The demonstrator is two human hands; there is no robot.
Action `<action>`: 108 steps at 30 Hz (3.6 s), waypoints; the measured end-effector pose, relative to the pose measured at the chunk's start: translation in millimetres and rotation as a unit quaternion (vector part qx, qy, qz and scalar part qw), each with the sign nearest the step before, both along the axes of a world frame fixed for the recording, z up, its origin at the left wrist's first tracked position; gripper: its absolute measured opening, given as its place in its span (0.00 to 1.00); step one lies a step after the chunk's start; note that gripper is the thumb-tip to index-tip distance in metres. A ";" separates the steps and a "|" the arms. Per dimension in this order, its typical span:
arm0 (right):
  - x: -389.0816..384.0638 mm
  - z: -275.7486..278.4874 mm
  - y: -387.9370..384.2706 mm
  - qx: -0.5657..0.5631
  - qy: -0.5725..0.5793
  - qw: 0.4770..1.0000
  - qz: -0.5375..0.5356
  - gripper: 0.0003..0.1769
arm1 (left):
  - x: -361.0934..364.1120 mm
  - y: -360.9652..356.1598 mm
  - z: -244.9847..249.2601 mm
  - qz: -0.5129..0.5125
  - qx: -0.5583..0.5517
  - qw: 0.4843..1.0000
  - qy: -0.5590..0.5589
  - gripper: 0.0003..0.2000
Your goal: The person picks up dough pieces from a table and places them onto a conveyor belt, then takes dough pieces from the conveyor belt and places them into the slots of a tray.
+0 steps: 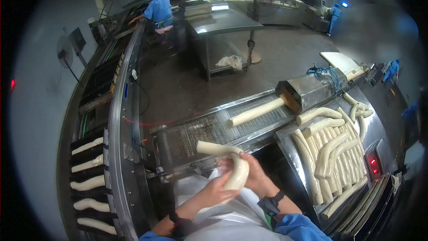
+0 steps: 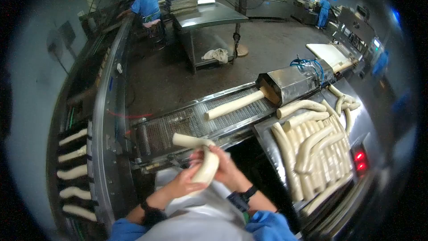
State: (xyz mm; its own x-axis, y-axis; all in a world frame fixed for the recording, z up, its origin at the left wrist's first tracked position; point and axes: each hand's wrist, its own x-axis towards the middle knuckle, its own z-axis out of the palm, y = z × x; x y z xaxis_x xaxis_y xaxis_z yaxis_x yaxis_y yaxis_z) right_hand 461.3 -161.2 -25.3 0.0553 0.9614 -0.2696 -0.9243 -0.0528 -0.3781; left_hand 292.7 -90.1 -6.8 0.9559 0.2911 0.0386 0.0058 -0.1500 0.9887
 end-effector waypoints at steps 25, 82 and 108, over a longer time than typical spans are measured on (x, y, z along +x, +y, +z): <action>179.3 5.7 -167.2 -0.687 -0.652 0.241 -0.211 0.33 | 4.1 143.6 -52.7 0.227 0.513 0.821 0.105 0.28; 125.8 188.0 -65.3 -0.104 -0.721 0.655 -0.201 0.26 | -310.7 168.5 9.7 0.763 -0.147 0.525 -0.348 0.32; -56.0 -90.3 282.7 0.039 -0.951 0.177 0.252 0.31 | -355.3 84.5 -41.9 0.892 0.074 0.391 -0.213 0.20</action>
